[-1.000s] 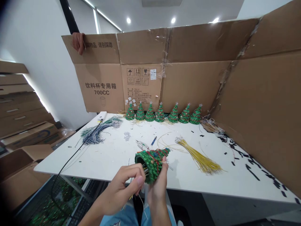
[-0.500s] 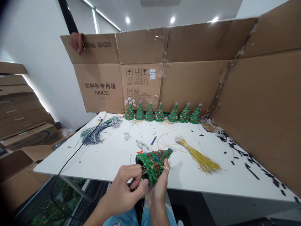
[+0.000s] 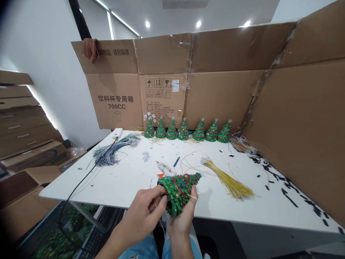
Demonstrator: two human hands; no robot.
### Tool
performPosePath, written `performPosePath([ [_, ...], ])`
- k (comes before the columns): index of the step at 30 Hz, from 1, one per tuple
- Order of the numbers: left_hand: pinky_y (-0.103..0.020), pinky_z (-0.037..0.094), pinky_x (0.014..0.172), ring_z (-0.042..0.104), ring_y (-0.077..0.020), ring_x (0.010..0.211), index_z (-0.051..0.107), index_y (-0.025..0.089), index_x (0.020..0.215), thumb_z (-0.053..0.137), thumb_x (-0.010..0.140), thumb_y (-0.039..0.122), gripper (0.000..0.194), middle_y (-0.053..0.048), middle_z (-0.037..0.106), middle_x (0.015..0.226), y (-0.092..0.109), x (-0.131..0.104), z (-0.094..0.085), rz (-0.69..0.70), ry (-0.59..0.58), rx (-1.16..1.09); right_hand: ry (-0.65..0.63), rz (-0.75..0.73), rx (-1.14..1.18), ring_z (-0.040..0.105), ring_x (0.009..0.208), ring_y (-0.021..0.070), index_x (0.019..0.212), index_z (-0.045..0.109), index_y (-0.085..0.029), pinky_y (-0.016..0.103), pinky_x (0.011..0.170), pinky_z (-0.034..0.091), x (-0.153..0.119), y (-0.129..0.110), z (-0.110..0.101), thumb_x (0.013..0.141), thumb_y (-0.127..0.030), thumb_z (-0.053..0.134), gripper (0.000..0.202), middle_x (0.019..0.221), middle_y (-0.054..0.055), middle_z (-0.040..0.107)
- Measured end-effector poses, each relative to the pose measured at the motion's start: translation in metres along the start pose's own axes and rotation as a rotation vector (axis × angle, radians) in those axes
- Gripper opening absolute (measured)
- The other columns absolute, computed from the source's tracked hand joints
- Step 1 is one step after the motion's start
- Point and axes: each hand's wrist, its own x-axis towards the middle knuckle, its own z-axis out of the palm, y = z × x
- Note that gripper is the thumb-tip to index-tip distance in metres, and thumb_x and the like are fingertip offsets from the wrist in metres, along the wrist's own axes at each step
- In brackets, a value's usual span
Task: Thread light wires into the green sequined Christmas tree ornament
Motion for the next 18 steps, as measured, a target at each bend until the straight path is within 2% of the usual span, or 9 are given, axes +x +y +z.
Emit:
performPosePath([
  [5,-0.027,0.027,0.059,0.044,-0.0107,0.059,0.051,0.021,0.076,0.053,0.096,0.014,0.022,0.005,0.053,0.065,-0.005,0.001,0.006,0.064,0.038,0.108,-0.072,-0.044,0.033,0.074,0.076,0.0179,0.099,0.076,-0.026,0.029,0.073,0.058,-0.001,0.002,0.002,0.088,-0.055,0.066,0.032,0.086,-0.006,0.079],
  [12,-0.028,0.03,0.058,0.053,-0.0126,0.059,0.057,0.021,0.075,0.062,0.089,0.01,0.018,0.002,0.063,0.067,-0.022,0.003,0.017,0.156,0.171,0.236,-0.022,-0.055,0.001,0.075,0.082,0.0204,0.11,0.076,-0.024,0.032,0.078,0.059,-0.004,0.005,0.002,0.089,-0.056,0.063,0.04,0.091,-0.003,0.08],
  [18,-0.029,0.031,0.057,0.054,-0.0131,0.059,0.053,0.021,0.07,0.067,0.083,0.009,0.023,0.003,0.06,0.064,-0.035,0.009,0.022,0.317,0.336,0.286,0.035,-0.068,0.003,0.072,0.079,0.0177,0.121,0.072,-0.023,0.029,0.076,0.057,-0.007,0.006,0.003,0.09,-0.057,0.064,0.046,0.088,-0.004,0.079],
])
